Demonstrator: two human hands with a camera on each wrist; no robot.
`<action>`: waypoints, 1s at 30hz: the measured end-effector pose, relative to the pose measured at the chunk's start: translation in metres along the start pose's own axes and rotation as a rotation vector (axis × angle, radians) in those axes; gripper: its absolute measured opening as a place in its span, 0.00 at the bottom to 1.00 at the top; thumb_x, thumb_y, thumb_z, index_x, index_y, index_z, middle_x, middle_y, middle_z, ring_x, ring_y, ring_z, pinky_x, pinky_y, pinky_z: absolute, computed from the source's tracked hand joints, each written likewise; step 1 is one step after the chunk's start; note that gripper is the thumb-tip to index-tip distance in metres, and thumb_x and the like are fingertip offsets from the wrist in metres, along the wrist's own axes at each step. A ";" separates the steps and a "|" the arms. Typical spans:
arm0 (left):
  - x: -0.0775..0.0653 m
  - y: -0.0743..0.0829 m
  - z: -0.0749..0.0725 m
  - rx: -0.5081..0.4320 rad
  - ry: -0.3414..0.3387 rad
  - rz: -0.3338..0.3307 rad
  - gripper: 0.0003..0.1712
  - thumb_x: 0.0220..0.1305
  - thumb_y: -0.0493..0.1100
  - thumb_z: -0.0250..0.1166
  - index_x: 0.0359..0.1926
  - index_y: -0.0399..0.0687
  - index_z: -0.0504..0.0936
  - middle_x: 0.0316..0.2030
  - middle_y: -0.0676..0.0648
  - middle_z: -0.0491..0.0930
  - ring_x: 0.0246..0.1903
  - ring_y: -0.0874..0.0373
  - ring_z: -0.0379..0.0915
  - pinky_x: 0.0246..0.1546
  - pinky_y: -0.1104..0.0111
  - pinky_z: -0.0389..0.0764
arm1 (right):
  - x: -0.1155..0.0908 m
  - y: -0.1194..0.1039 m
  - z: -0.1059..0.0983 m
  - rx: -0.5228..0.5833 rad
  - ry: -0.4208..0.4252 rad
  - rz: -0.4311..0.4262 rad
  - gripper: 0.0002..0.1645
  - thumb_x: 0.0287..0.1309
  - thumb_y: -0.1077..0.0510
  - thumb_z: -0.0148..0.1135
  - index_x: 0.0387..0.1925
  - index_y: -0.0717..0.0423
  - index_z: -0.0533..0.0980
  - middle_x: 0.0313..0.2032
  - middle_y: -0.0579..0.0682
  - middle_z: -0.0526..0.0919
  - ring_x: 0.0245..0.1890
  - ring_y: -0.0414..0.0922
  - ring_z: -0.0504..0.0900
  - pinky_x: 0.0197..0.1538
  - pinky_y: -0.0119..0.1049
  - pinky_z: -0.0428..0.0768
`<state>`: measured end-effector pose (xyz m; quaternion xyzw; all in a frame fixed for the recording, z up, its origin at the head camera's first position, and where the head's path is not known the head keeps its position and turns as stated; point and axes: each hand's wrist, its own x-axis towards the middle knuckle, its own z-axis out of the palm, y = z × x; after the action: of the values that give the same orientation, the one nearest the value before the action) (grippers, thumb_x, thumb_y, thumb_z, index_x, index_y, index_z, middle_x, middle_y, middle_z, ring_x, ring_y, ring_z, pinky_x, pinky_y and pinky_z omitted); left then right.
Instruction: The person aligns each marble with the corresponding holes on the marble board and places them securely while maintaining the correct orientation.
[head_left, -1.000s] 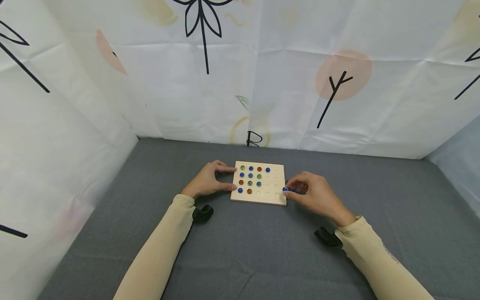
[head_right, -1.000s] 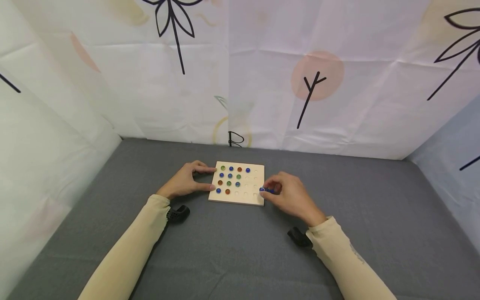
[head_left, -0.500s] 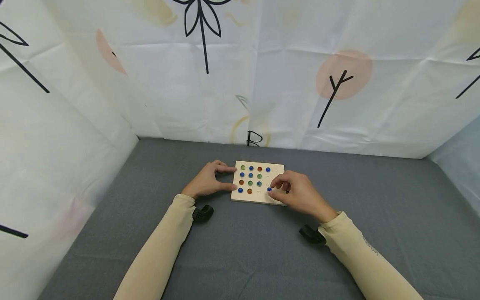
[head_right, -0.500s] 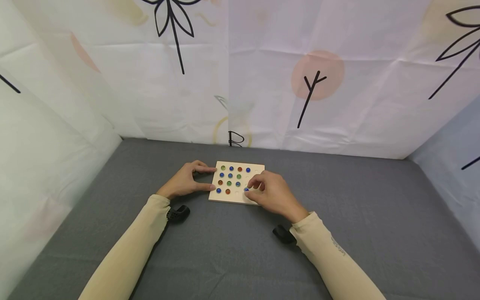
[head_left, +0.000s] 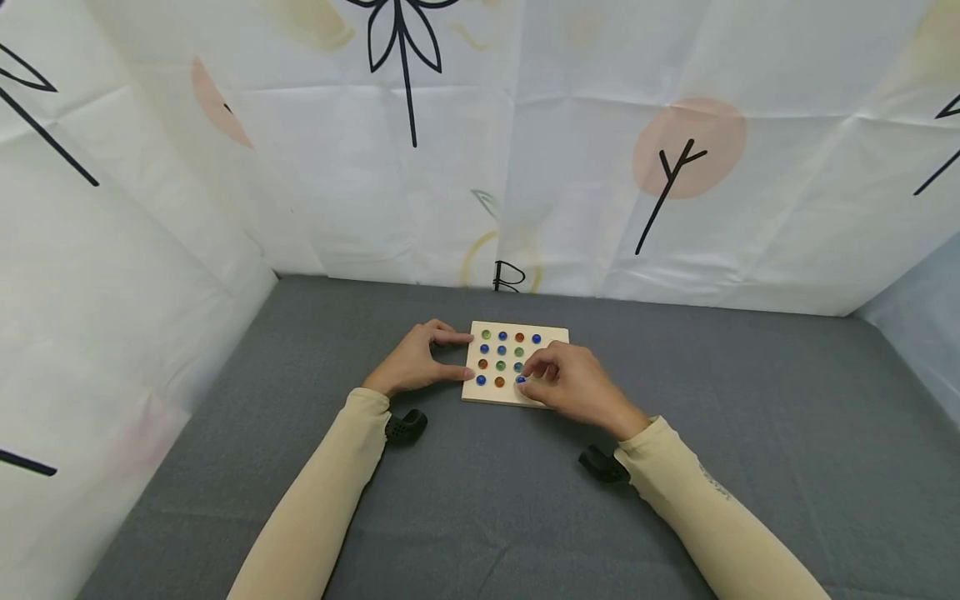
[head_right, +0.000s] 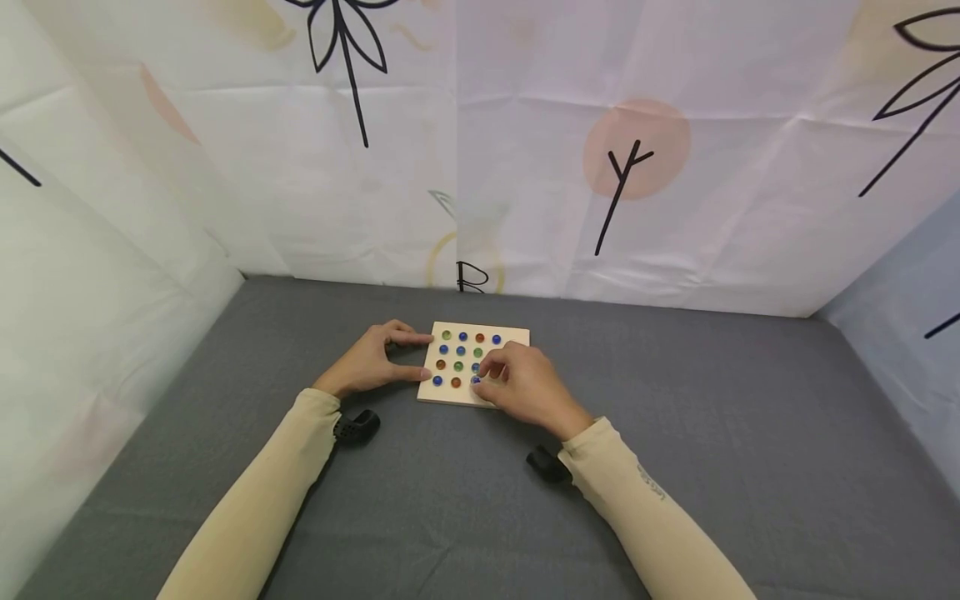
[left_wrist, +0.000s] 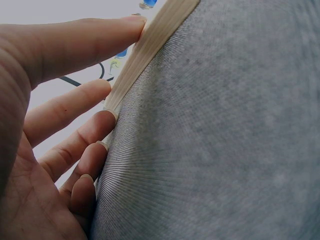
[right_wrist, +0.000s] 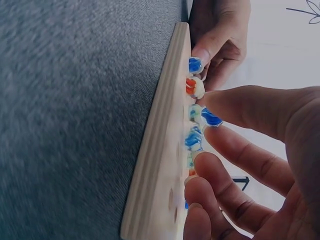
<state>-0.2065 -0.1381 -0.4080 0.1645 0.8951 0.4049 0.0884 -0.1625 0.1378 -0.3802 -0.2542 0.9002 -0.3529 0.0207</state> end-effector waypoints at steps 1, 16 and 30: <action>0.000 0.000 0.000 0.000 -0.002 0.000 0.35 0.54 0.50 0.80 0.64 0.52 0.83 0.61 0.42 0.73 0.63 0.43 0.65 0.64 0.45 0.66 | 0.001 0.000 0.001 -0.003 0.001 0.003 0.05 0.59 0.57 0.73 0.36 0.53 0.86 0.33 0.45 0.81 0.31 0.40 0.77 0.36 0.39 0.77; 0.000 -0.001 -0.001 0.002 -0.001 0.005 0.35 0.54 0.50 0.80 0.63 0.52 0.83 0.60 0.43 0.73 0.63 0.43 0.65 0.64 0.44 0.66 | 0.004 0.000 0.007 -0.037 0.004 0.036 0.04 0.58 0.58 0.73 0.35 0.54 0.86 0.31 0.46 0.80 0.29 0.40 0.75 0.35 0.39 0.75; -0.001 -0.002 -0.001 -0.009 0.002 0.007 0.35 0.54 0.51 0.80 0.63 0.52 0.83 0.59 0.43 0.73 0.62 0.43 0.66 0.63 0.44 0.67 | 0.004 -0.002 0.008 -0.045 0.006 0.049 0.04 0.58 0.58 0.74 0.34 0.53 0.86 0.32 0.47 0.80 0.30 0.40 0.76 0.36 0.40 0.75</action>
<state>-0.2060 -0.1404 -0.4086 0.1668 0.8929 0.4092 0.0867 -0.1636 0.1300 -0.3841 -0.2315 0.9139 -0.3328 0.0208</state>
